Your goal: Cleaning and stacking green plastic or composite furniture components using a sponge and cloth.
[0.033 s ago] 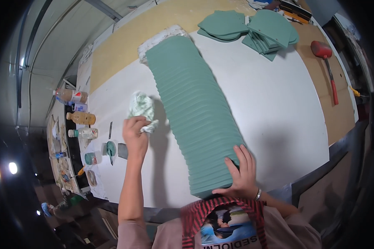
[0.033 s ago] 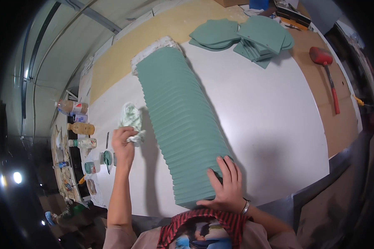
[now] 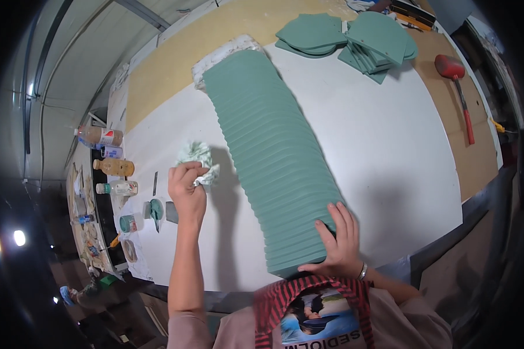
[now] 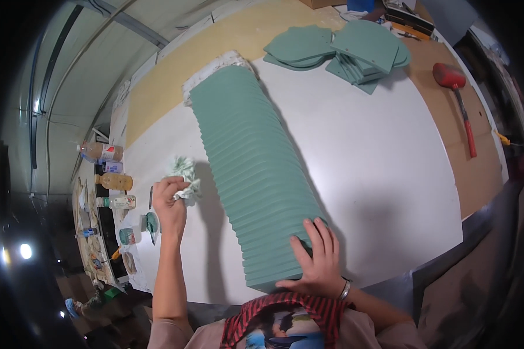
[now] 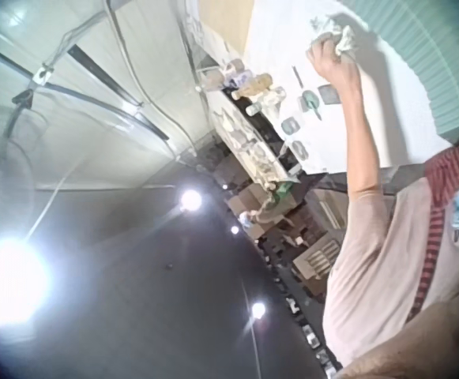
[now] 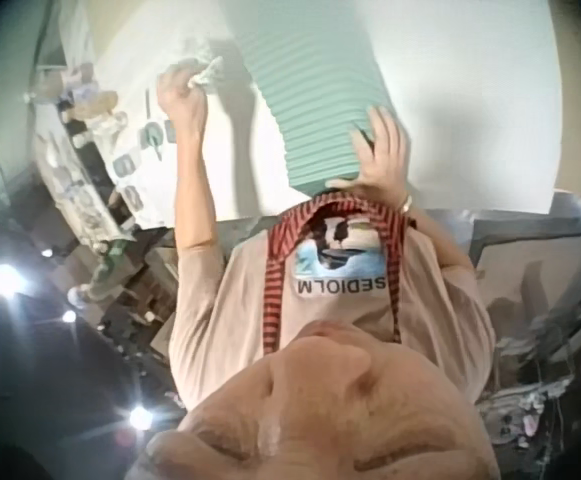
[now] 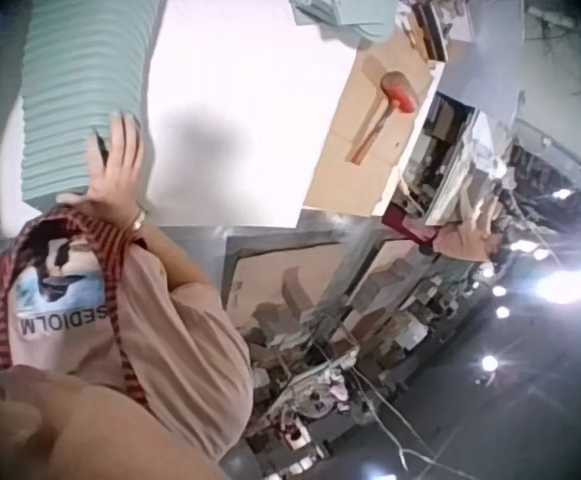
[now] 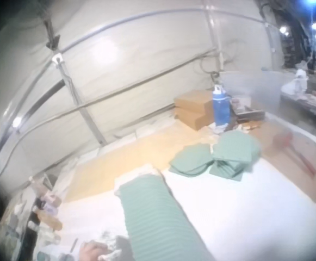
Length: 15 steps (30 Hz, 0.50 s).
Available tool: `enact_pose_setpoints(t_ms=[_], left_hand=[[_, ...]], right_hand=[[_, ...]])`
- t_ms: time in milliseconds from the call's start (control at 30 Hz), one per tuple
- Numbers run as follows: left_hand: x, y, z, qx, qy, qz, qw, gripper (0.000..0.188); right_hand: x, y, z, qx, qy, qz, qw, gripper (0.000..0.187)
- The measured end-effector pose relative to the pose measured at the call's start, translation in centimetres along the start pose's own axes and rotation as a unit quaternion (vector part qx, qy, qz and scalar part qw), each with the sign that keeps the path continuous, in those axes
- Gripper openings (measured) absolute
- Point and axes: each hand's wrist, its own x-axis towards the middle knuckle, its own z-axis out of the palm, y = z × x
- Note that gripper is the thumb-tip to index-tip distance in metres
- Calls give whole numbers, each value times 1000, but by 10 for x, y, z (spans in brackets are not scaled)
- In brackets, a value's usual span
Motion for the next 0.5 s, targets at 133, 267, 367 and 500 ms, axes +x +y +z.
enact_pose_setpoints(t_ms=[133,267,367,500], left_hand=[[17,84,22,-78,-8,151,985,47],[7,107,63,-61,-113,238,963,49],[6,73,47,-20,-147,224,963,51],[0,101,57,27,-118,218,968,59]], right_hand=[[-4,1,-2,5,-13,7,1000,94],[0,-1,-6,23,-25,14,999,93],[-3,1,-4,31,-14,17,999,95],[-4,-1,-1,35,-1,12,999,96]])
